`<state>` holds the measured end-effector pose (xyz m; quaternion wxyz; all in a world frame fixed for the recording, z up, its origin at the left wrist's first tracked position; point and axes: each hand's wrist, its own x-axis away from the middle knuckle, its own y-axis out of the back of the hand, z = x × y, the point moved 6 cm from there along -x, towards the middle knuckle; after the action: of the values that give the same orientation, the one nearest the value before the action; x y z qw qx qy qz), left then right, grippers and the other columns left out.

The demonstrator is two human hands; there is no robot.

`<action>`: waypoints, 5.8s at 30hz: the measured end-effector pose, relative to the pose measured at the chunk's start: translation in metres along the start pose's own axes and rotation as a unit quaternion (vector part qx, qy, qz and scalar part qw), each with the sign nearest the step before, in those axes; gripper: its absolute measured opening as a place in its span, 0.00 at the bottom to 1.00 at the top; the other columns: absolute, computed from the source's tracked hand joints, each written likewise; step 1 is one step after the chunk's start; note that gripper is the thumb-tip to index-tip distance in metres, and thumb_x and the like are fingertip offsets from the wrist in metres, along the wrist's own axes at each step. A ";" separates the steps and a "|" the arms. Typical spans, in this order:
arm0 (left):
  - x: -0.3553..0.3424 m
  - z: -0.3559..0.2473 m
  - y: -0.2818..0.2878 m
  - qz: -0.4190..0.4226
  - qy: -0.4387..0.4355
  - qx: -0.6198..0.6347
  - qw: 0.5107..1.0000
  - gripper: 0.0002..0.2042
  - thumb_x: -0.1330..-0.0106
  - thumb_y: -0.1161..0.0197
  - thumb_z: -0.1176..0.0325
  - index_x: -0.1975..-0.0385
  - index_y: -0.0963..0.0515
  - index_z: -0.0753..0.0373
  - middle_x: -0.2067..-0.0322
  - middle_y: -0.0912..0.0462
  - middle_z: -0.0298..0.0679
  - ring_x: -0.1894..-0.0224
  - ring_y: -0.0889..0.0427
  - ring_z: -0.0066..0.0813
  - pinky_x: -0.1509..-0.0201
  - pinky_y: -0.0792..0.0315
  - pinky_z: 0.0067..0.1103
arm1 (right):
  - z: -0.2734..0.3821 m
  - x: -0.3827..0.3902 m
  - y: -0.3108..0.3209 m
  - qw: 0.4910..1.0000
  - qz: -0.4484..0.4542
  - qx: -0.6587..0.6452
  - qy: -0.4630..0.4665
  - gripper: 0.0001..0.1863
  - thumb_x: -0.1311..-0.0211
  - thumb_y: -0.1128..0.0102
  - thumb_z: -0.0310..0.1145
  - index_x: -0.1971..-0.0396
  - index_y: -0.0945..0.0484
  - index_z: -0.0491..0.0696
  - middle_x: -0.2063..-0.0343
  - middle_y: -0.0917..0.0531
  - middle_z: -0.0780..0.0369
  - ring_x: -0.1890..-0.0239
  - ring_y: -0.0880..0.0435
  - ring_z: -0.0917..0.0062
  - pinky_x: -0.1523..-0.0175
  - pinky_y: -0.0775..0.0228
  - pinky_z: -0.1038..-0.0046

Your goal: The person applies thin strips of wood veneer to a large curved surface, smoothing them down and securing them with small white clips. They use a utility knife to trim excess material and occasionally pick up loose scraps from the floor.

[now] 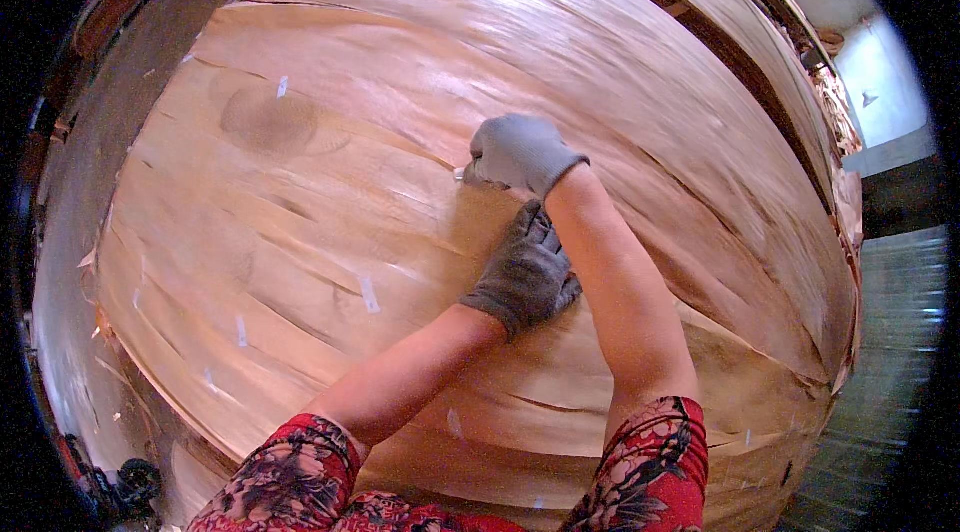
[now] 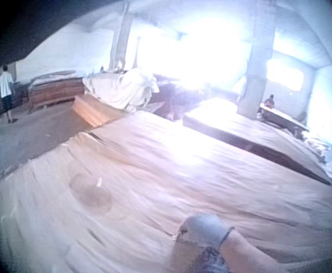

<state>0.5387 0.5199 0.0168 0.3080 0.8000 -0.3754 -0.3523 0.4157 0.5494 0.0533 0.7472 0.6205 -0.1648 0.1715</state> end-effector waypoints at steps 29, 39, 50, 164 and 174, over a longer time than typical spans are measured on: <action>-0.008 -0.024 -0.019 0.045 -0.054 -0.124 0.990 0.29 0.46 0.44 0.51 0.48 0.32 0.64 0.44 0.34 0.50 0.39 0.39 0.45 0.34 0.50 0.37 | -0.061 0.324 -0.056 0.858 -0.261 -0.357 -0.261 0.17 0.47 0.40 0.47 0.81 0.20 0.47 0.86 0.22 0.58 0.82 0.21 0.73 0.73 0.30 0.71; 0.127 -0.183 -0.005 0.301 -0.144 0.254 0.908 0.37 0.35 0.48 0.66 0.34 0.67 0.62 0.34 0.49 0.40 0.30 0.64 0.35 0.31 0.73 0.30 | 0.091 0.671 -0.304 0.586 -0.302 -0.595 -0.459 0.10 0.47 0.39 0.37 0.73 0.21 0.46 0.83 0.21 0.66 0.81 0.27 0.87 0.75 0.35 0.81; 0.302 -0.249 -0.045 0.467 -0.386 0.066 0.793 0.43 0.45 0.39 0.64 0.35 0.62 0.66 0.37 0.42 0.39 0.33 0.58 0.53 0.32 0.59 0.39 | 0.230 0.641 -0.429 0.496 -0.246 -0.747 -0.368 0.11 0.51 0.36 0.33 0.69 0.21 0.43 0.79 0.21 0.68 0.74 0.27 0.87 0.67 0.33 0.81; -0.055 -0.107 -0.115 -0.018 -0.020 -0.223 0.974 0.23 0.41 0.49 0.54 0.45 0.31 0.49 0.41 0.36 0.47 0.37 0.42 0.48 0.34 0.54 0.41 | -0.233 0.272 -0.154 0.649 -0.203 -0.707 -0.194 0.18 0.42 0.41 0.44 0.82 0.24 0.45 0.86 0.24 0.63 0.88 0.31 0.82 0.83 0.39 0.79; -0.056 -0.108 -0.121 -0.011 -0.018 -0.237 0.971 0.24 0.42 0.47 0.55 0.44 0.32 0.53 0.41 0.36 0.45 0.36 0.44 0.50 0.33 0.56 0.42 | -0.252 0.256 -0.150 0.817 -0.250 -0.462 -0.238 0.29 0.47 0.44 0.54 0.90 0.23 0.41 0.93 0.25 0.57 0.90 0.24 0.73 0.78 0.31 0.71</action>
<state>0.6446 0.6539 0.0040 0.4784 0.7016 -0.2777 -0.4493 0.7198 0.7854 -0.0041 0.9007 0.2436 -0.2367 -0.2710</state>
